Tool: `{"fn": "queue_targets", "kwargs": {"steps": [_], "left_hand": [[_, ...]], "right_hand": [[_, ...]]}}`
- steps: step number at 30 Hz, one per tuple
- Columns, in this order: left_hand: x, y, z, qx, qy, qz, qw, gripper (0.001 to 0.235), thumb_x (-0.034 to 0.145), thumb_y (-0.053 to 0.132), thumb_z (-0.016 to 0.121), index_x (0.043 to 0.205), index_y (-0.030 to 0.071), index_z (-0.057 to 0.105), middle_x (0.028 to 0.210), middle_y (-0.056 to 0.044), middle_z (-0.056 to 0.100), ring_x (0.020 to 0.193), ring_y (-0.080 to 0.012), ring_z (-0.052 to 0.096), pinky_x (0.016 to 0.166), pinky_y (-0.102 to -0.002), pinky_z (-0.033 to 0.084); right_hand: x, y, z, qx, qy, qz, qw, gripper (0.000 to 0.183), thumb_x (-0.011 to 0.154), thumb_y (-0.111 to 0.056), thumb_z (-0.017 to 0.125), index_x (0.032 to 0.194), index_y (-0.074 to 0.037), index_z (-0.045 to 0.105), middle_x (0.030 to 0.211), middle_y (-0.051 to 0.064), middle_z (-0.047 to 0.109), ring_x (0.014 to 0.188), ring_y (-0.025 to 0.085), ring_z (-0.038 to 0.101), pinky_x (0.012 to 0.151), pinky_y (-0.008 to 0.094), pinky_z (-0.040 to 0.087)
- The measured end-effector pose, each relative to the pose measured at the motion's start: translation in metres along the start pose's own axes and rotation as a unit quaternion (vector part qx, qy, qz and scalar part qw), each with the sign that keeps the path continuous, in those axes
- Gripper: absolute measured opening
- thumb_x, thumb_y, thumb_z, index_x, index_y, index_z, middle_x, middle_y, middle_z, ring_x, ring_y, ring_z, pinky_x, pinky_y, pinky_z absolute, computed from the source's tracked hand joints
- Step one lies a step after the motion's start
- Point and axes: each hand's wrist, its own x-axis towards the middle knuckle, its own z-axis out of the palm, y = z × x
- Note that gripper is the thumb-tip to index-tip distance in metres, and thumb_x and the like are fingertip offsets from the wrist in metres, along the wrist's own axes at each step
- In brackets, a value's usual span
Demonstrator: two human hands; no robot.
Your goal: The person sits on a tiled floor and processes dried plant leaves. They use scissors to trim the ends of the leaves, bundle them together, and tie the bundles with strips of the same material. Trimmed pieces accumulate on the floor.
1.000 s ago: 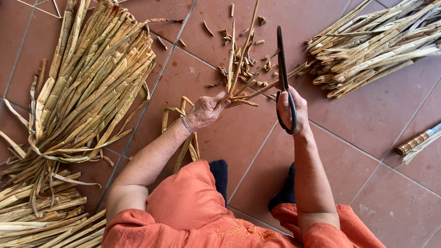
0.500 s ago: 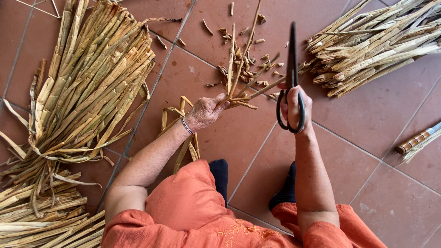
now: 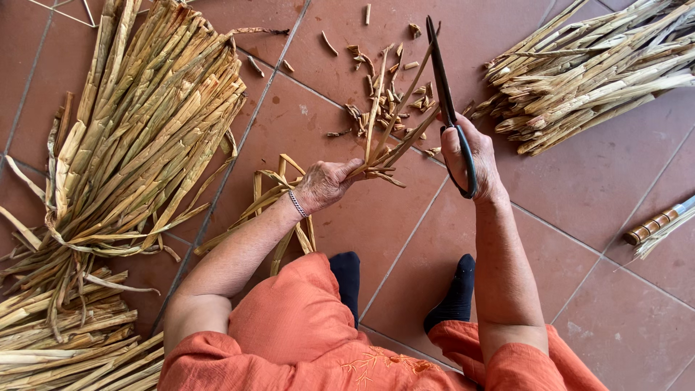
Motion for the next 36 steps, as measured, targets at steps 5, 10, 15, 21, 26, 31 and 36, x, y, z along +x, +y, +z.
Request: {"fn": "queue_targets", "kwargs": {"steps": [5, 10, 15, 21, 26, 31, 36], "left_hand": [[-0.003, 0.004, -0.008, -0.038, 0.019, -0.013, 0.999, 0.026, 0.099, 0.021, 0.067, 0.124, 0.015, 0.064, 0.078, -0.012, 0.072, 0.071, -0.0314, 0.072, 0.061, -0.042, 0.058], [-0.003, 0.006, -0.020, -0.111, 0.045, -0.018, 0.993, 0.032, 0.105, 0.025, 0.065, 0.135, 0.017, 0.062, 0.083, -0.013, 0.073, 0.075, -0.0310, 0.074, 0.061, -0.039, 0.058], [-0.005, 0.018, -0.028, -0.167, -0.008, 0.005, 0.986, 0.043, 0.104, 0.024, 0.062, 0.147, 0.023, 0.054, 0.090, -0.010, 0.077, 0.074, -0.0262, 0.076, 0.065, -0.035, 0.061], [-0.009, 0.030, -0.035, -0.168, -0.062, 0.002, 0.984, 0.044, 0.104, 0.025, 0.062, 0.147, 0.025, 0.054, 0.085, -0.010, 0.076, 0.066, -0.0255, 0.074, 0.064, -0.035, 0.060], [-0.010, 0.031, -0.035, -0.164, -0.093, -0.018, 0.982, 0.042, 0.104, 0.027, 0.061, 0.146, 0.026, 0.057, 0.080, -0.012, 0.073, 0.065, -0.0274, 0.072, 0.063, -0.036, 0.059], [-0.012, 0.035, -0.036, -0.177, -0.088, 0.024, 0.980, 0.038, 0.107, 0.030, 0.059, 0.144, 0.028, 0.059, 0.087, -0.011, 0.075, 0.072, -0.0284, 0.073, 0.063, -0.036, 0.059], [-0.014, 0.031, -0.040, -0.252, -0.115, -0.043, 0.960, 0.040, 0.106, 0.021, 0.059, 0.146, 0.023, 0.058, 0.105, -0.010, 0.077, 0.095, -0.0182, 0.075, 0.086, -0.032, 0.060]], "right_hand": [[-0.003, 0.014, 0.008, 0.124, 0.057, 0.008, 0.991, 0.061, 0.107, -0.056, 0.047, 0.125, -0.002, 0.067, 0.064, -0.003, 0.049, 0.053, 0.006, 0.047, 0.048, 0.026, 0.039], [-0.008, 0.043, 0.003, 0.213, 0.053, 0.127, 0.967, 0.084, 0.098, -0.075, 0.040, 0.136, -0.003, 0.061, 0.068, -0.004, 0.047, 0.055, 0.008, 0.042, 0.051, 0.028, 0.035], [-0.015, 0.077, 0.015, 0.252, -0.135, 0.207, 0.936, 0.103, 0.089, -0.086, 0.024, 0.148, -0.006, 0.051, 0.077, -0.001, 0.052, 0.067, 0.012, 0.045, 0.065, 0.028, 0.039], [-0.019, 0.071, 0.035, 0.353, -0.160, 0.078, 0.918, 0.103, 0.094, -0.084, 0.031, 0.153, -0.002, 0.050, 0.088, 0.000, 0.051, 0.078, 0.016, 0.045, 0.076, 0.031, 0.039], [-0.007, 0.067, 0.032, 0.294, -0.136, 0.034, 0.945, 0.083, 0.105, -0.074, 0.034, 0.135, 0.001, 0.053, 0.084, 0.005, 0.058, 0.072, 0.015, 0.047, 0.074, 0.031, 0.042], [0.003, 0.049, 0.026, 0.228, -0.091, 0.068, 0.967, 0.078, 0.105, -0.064, 0.033, 0.141, 0.000, 0.059, 0.069, -0.002, 0.056, 0.059, 0.006, 0.048, 0.056, 0.024, 0.039], [0.000, 0.035, 0.029, 0.193, -0.044, 0.054, 0.979, 0.073, 0.109, -0.057, 0.037, 0.128, 0.008, 0.064, 0.059, -0.003, 0.045, 0.045, 0.005, 0.040, 0.042, 0.023, 0.032]]}}
